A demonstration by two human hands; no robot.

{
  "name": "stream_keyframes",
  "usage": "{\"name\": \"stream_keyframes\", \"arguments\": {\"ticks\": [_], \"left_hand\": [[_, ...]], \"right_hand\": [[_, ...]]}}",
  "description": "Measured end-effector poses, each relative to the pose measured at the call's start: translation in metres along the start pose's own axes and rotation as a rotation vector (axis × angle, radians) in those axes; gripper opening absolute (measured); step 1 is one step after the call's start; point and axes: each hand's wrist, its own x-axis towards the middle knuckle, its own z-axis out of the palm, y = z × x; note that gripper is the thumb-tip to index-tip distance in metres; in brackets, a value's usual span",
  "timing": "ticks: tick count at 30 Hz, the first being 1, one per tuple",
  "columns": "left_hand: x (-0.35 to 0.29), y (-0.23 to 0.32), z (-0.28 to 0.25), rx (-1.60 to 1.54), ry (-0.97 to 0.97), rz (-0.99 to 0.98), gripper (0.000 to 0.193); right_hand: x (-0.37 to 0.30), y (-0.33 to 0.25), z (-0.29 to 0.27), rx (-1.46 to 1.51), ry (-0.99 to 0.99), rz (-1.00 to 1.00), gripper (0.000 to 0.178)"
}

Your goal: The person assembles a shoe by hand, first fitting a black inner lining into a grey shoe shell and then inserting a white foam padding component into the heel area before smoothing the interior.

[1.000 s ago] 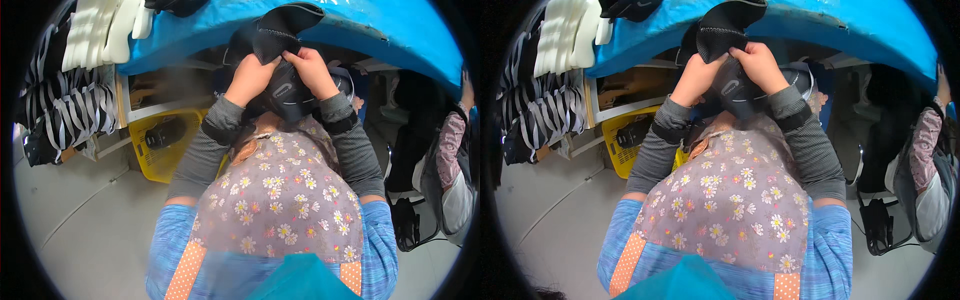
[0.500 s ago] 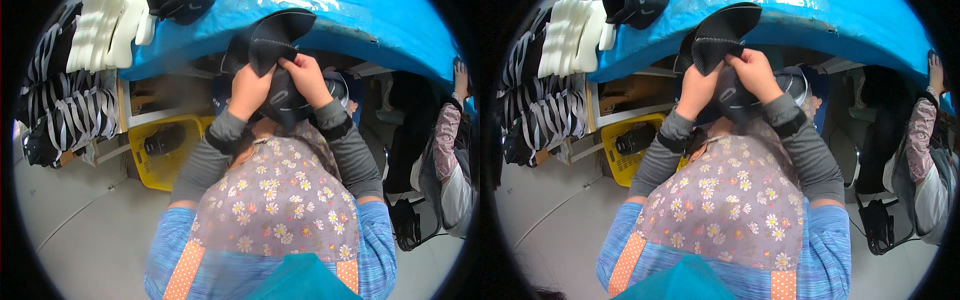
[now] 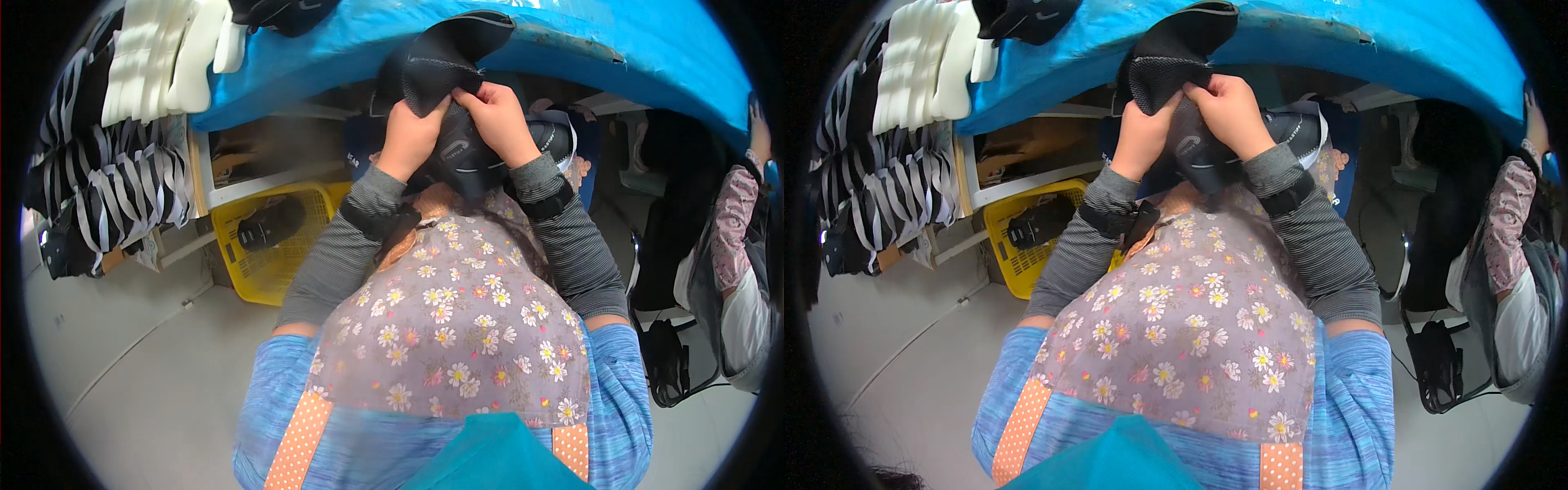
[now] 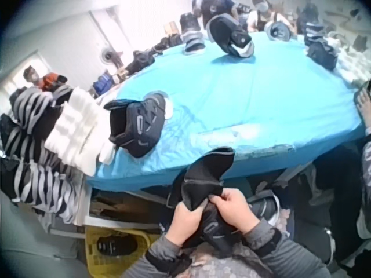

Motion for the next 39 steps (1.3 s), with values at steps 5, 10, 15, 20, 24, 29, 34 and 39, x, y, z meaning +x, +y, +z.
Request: {"name": "stream_keyframes", "arguments": {"ticks": [5, 10, 15, 20, 24, 29, 34, 39], "left_hand": [[-0.007, -0.005, -0.001, 0.087, 0.076, 0.035, 0.028], [-0.008, 0.004, -0.006, -0.136, 0.051, 0.020, 0.025], [-0.006, -0.011, -0.001, -0.117, 0.035, 0.039, 0.024], [-0.003, -0.010, 0.000, -0.130, 0.035, 0.000, 0.024], [-0.008, -0.010, -0.005, -0.067, 0.010, 0.001, 0.025], [-0.014, -0.011, -0.008, -0.197, 0.052, 0.052, 0.025], [-0.008, -0.016, -0.006, -0.210, 0.013, 0.021, 0.026], [-0.005, -0.022, -0.005, -0.254, -0.021, -0.086, 0.023]], "right_hand": [[-0.008, -0.008, 0.001, 0.051, -0.006, -0.063, 0.025], [-0.013, -0.035, 0.005, -0.160, 0.024, -0.151, 0.024], [-0.010, -0.027, 0.004, -0.160, 0.005, -0.083, 0.029], [-0.008, -0.016, 0.009, -0.174, 0.106, -0.170, 0.032], [-0.013, -0.023, 0.004, -0.246, 0.063, -0.105, 0.031], [-0.026, -0.039, 0.013, -0.233, 0.079, -0.205, 0.025], [-0.022, -0.038, 0.011, -0.302, 0.061, -0.116, 0.025], [-0.019, -0.026, 0.014, -0.246, 0.105, -0.168, 0.025]]}}
